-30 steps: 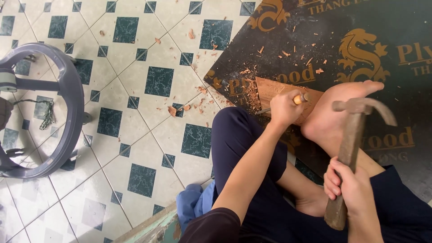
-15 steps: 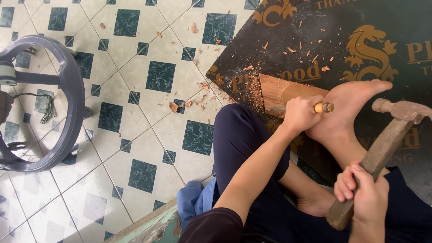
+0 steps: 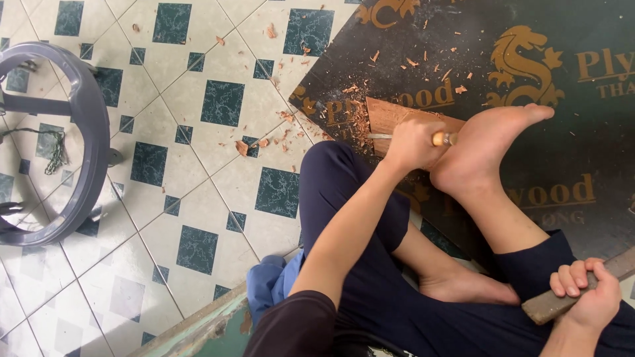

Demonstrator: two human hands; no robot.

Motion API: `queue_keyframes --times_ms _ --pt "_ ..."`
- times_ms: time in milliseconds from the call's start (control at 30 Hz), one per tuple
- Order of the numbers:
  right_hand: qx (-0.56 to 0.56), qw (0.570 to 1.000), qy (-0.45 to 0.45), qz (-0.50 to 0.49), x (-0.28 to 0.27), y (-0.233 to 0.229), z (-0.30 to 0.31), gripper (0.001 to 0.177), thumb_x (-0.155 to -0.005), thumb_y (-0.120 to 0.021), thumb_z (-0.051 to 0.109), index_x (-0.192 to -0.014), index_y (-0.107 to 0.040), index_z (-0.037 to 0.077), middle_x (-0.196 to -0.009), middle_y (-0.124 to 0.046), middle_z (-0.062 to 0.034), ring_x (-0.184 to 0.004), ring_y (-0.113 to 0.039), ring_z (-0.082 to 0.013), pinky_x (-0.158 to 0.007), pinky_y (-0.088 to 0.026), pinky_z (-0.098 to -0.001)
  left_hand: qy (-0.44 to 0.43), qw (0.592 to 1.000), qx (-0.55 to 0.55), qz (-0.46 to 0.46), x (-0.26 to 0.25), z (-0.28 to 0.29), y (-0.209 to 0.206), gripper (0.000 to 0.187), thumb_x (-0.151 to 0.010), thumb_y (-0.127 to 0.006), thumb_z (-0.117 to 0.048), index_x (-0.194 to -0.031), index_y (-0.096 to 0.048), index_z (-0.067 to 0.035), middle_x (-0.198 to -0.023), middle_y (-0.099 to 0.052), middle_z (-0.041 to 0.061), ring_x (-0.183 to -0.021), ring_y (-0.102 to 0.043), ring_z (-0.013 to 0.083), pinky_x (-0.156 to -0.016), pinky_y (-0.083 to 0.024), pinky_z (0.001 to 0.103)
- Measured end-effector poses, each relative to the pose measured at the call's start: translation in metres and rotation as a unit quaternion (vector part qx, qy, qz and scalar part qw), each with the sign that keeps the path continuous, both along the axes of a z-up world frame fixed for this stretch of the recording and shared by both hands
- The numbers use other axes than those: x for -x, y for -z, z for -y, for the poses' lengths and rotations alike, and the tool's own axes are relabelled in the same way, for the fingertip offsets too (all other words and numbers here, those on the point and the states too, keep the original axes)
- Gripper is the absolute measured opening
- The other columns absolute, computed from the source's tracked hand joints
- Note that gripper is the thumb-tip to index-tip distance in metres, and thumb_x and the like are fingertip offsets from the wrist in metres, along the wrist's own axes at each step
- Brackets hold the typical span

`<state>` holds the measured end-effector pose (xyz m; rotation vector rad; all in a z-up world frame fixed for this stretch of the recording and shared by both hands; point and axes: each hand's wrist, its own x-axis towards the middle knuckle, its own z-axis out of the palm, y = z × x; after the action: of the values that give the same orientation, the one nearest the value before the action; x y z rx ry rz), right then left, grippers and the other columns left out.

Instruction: The person is using a hammer and a chisel to carve a piece of wood while sitting on the floor and holding the wood with their foot.

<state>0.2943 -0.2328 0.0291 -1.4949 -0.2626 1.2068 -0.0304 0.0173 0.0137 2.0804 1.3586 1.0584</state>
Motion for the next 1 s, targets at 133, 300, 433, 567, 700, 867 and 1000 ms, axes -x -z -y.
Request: queue_keyframes --times_ms 133,300,433,567,700,867,1000 --pt "-0.013 0.999 0.036 0.016 0.011 -0.012 -0.008 0.019 -0.106 -0.038 0.027 -0.088 -0.046 0.029 -0.064 -0.030 0.0121 -0.048 -0.024 -0.0032 -0.048 -0.021 -0.0204 0.082 0.987 0.085 -0.113 -0.036 0.015 0.014 0.019 -0.071 -0.063 -0.035 -0.063 -0.051 -0.022 -0.059 -0.060 0.002 -0.056 -0.058 0.0292 -0.049 -0.041 0.044" --pt "-0.016 0.999 0.044 0.020 0.017 -0.016 -0.004 0.019 -0.106 -0.039 0.026 -0.087 -0.045 0.028 -0.065 -0.030 0.0106 -0.048 -0.025 -0.0036 -0.047 -0.023 -0.0203 0.228 0.952 0.082 -0.188 -0.022 0.032 0.040 0.019 -0.074 -0.072 -0.024 -0.067 -0.055 -0.018 -0.061 -0.058 0.004 -0.053 -0.055 0.0313 -0.046 -0.041 0.046" --pt "-0.008 0.998 0.061 0.029 0.021 -0.019 -0.006 0.018 -0.105 -0.040 0.026 -0.088 -0.046 0.028 -0.065 -0.031 0.0111 -0.049 -0.025 -0.0029 -0.048 -0.022 -0.0199 0.168 0.976 0.094 -0.099 0.004 0.037 0.023 0.010 -0.073 -0.060 -0.017 -0.069 -0.057 -0.025 -0.059 -0.058 -0.002 -0.055 -0.055 0.0264 -0.046 -0.038 0.044" --pt "-0.015 0.998 0.058 0.028 0.013 -0.003 -0.003 0.018 -0.106 -0.040 0.028 -0.089 -0.045 0.029 -0.066 -0.030 0.0118 -0.049 -0.025 -0.0034 -0.049 -0.023 -0.0204 0.113 0.992 0.060 0.014 -0.005 0.038 0.005 0.014 -0.074 -0.059 -0.014 -0.077 -0.061 -0.027 -0.064 -0.061 -0.008 -0.055 -0.052 0.0181 -0.049 -0.035 0.036" --pt "-0.015 0.998 0.056 0.027 0.015 -0.004 -0.005 0.019 -0.108 -0.043 0.032 -0.089 -0.046 0.031 -0.067 -0.030 0.0136 -0.050 -0.025 -0.0017 -0.050 -0.022 -0.0187 0.087 0.987 0.122 -0.049 -0.002 0.023 0.025 0.015 -0.075 -0.062 -0.023 -0.081 -0.072 -0.032 -0.067 -0.070 -0.006 -0.063 -0.065 0.0253 -0.052 -0.046 0.043" --pt "-0.016 0.998 0.055 0.025 0.014 0.000 -0.003 0.017 -0.107 -0.043 0.032 -0.090 -0.047 0.030 -0.066 -0.031 0.0134 -0.050 -0.026 -0.0017 -0.051 -0.023 -0.0182 0.083 0.994 0.074 0.002 -0.001 0.019 0.004 0.011 -0.076 -0.059 -0.020 -0.077 -0.063 -0.030 -0.063 -0.063 -0.006 -0.057 -0.057 0.0215 -0.048 -0.037 0.039" --pt "-0.021 0.998 0.044 0.033 0.013 0.003 -0.004 0.018 -0.108 -0.045 0.033 -0.090 -0.046 0.029 -0.068 -0.030 0.0124 -0.051 -0.025 -0.0022 -0.052 -0.023 -0.0186 0.045 0.994 0.101 -0.002 0.003 0.008 0.021 0.014 -0.077 -0.058 -0.018 -0.073 -0.066 -0.029 -0.061 -0.064 -0.007 -0.055 -0.057 0.0215 -0.047 -0.036 0.040"
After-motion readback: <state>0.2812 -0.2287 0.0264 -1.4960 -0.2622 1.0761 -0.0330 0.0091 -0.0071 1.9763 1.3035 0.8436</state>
